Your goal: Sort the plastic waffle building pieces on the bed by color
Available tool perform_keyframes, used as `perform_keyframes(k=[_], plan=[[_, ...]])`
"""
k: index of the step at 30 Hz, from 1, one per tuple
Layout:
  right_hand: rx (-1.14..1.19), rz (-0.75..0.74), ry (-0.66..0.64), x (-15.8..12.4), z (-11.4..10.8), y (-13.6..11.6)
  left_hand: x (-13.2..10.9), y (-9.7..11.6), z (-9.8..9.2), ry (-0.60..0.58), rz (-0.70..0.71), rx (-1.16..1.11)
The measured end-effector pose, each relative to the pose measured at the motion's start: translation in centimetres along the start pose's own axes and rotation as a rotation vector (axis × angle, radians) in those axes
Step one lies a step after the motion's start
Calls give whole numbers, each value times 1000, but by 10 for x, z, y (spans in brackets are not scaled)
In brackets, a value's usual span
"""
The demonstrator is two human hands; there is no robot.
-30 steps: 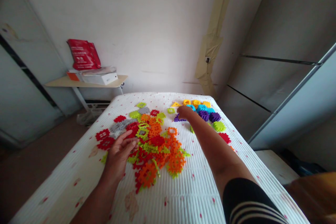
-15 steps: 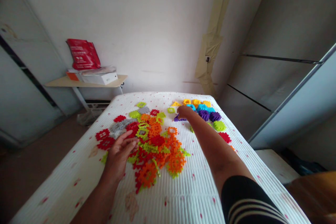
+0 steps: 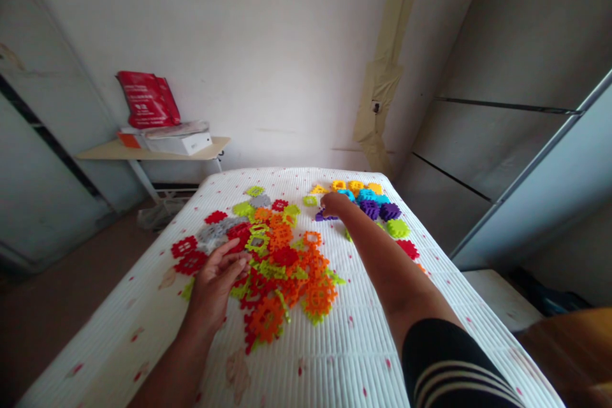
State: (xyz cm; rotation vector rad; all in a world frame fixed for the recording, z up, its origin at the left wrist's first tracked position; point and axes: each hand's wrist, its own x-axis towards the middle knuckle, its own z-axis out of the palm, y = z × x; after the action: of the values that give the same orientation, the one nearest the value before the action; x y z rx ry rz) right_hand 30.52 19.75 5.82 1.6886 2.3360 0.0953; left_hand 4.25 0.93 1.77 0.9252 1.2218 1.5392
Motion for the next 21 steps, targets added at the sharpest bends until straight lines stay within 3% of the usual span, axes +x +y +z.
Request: perform_keyframes(k=[7, 9, 13, 16, 18, 21], plan=[[82, 10, 140, -16, -20, -2, -1, 2, -1, 8, -14, 5], [169, -45, 192, -24, -26, -5, 0, 1, -2, 12, -12, 1], [815, -328, 291, -46, -20, -19, 0, 0, -1, -10, -3, -14], [1255, -500, 290, -65, -9, -42, -2, 0, 2, -34, -15, -10], [1379, -585, 296, -79, -3, -63, -4, 0, 4, -50, -30, -11], [1327, -657, 348, -97, 0, -92, -8, 0, 7, -98, -31, -53]])
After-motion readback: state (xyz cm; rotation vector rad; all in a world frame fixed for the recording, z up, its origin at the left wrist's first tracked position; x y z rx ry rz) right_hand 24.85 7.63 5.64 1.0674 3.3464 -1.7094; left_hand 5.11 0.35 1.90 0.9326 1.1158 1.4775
